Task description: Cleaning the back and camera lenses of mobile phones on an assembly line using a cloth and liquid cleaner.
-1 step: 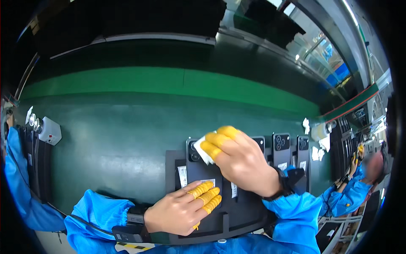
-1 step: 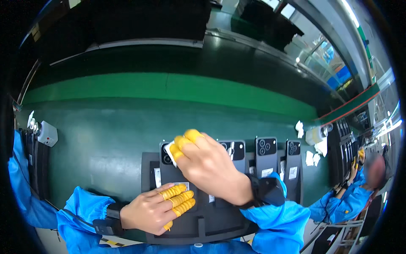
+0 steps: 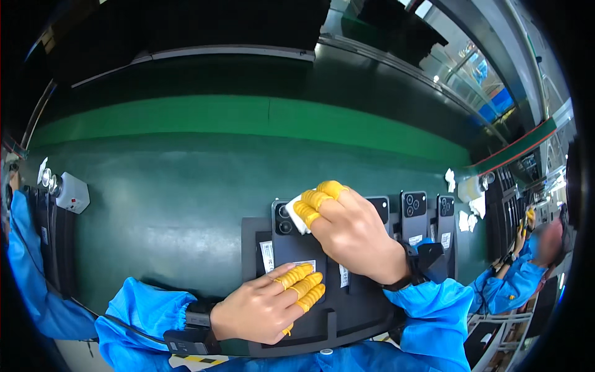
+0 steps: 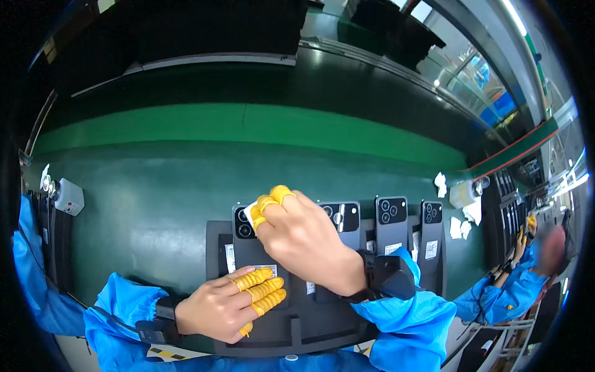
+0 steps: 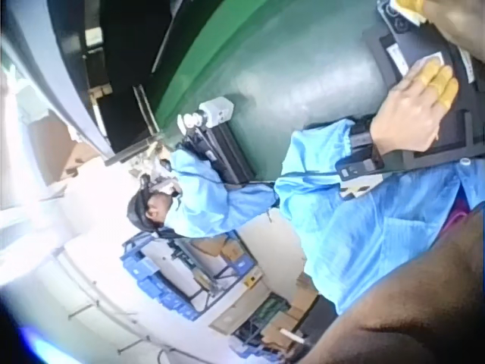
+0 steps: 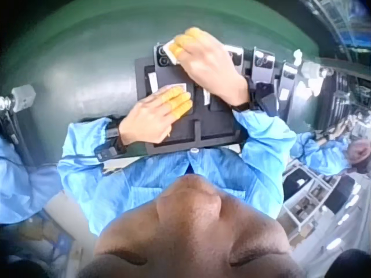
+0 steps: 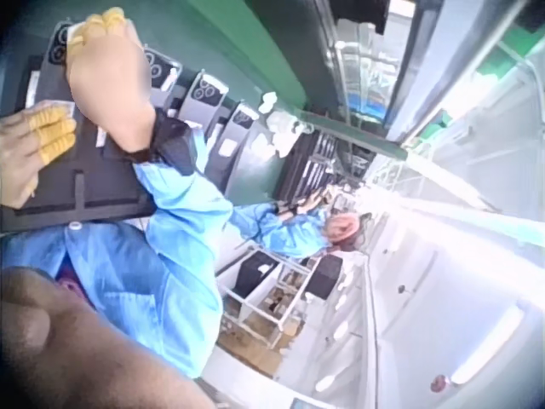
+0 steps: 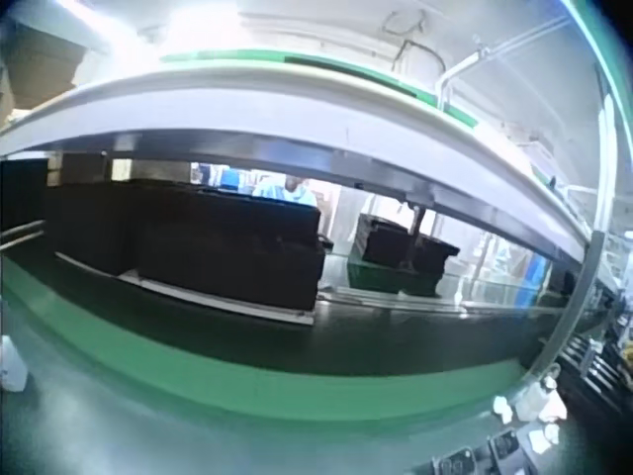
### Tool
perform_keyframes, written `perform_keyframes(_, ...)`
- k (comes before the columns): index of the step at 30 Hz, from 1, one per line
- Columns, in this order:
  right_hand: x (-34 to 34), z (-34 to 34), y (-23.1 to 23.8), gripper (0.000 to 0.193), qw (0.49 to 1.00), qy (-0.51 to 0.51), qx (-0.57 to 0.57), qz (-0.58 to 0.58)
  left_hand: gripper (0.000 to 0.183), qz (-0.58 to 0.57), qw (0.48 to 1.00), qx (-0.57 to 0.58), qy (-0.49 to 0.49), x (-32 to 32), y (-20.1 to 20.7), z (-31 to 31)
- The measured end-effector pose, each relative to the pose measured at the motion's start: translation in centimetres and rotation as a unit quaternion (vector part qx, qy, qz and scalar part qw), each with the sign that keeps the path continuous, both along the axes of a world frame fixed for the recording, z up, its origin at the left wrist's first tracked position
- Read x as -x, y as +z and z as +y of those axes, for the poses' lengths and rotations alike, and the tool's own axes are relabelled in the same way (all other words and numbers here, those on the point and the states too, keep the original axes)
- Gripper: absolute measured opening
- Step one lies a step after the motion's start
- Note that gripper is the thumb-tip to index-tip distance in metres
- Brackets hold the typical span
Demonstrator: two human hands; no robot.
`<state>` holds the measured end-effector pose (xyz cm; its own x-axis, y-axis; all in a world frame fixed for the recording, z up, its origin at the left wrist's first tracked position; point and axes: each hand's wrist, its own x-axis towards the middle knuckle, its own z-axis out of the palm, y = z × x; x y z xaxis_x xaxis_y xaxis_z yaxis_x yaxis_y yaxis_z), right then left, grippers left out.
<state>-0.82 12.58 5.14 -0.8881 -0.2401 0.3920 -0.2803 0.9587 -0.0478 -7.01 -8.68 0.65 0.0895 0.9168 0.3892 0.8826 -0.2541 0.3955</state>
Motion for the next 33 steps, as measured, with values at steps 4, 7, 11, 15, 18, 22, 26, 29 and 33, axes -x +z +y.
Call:
perform_keyframes(4, -4.1, -0.2, 0.1, 0.033, 0.999, -0.026, 0.007, -0.026, 0.055, -0.020, 1.000, 0.011, -0.004, -0.1, 0.1, -0.2)
perform_keyframes(7, -6.3, 0.2, 0.3, 0.034, 0.997, -0.023, 0.028, -0.063, 0.062, -0.001, 1.000, 0.010, 0.003, -0.3, 0.3, 0.1)
perform_keyframes(11, -3.7, -0.7, 0.4, 0.035, 0.997, 0.023, 0.066, -0.015, 0.056, -0.004, 1.000, 0.003, 0.000, -0.2, 0.6, 0.1)
perform_keyframes(15, -4.5, -0.5, 0.3, 0.040, 0.998, -0.001, -0.008, -0.056, 0.052, -0.015, 1.000, 0.019, -0.008, 0.6, 0.6, 0.0)
perform_keyframes(18, -9.3, 2.8, 1.0, 0.025, 0.997, -0.047, 0.000, -0.054, 0.062, 0.027, 1.000, 0.005, 0.002, 0.3, 0.3, 0.2)
perform_keyframes(22, -15.2, 3.8, 4.2, 0.039, 0.950, -0.304, 0.075, 0.010, 0.063, 0.028, 0.999, 0.024, -0.021, 0.6, 0.5, 0.1)
perform_keyframes(26, -20.9, 4.8, 2.7, 0.041, 0.908, -0.405, 0.079, 0.068, 0.061, 0.024, 0.999, 0.031, -0.023, 0.9, 0.6, 0.8)
perform_keyframes(29, -22.5, 6.4, 1.8, 0.040, 0.919, -0.379, 0.064, 0.089, 0.060, 0.051, 0.997, 0.051, -0.010, 1.0, 0.9, 0.2)
perform_keyframes(33, -23.4, 8.9, 4.8, 0.038, 0.909, -0.389, 0.000, 0.147, 0.054, 0.019, 1.000, 0.024, 0.006, 0.6, 0.9, -0.8)
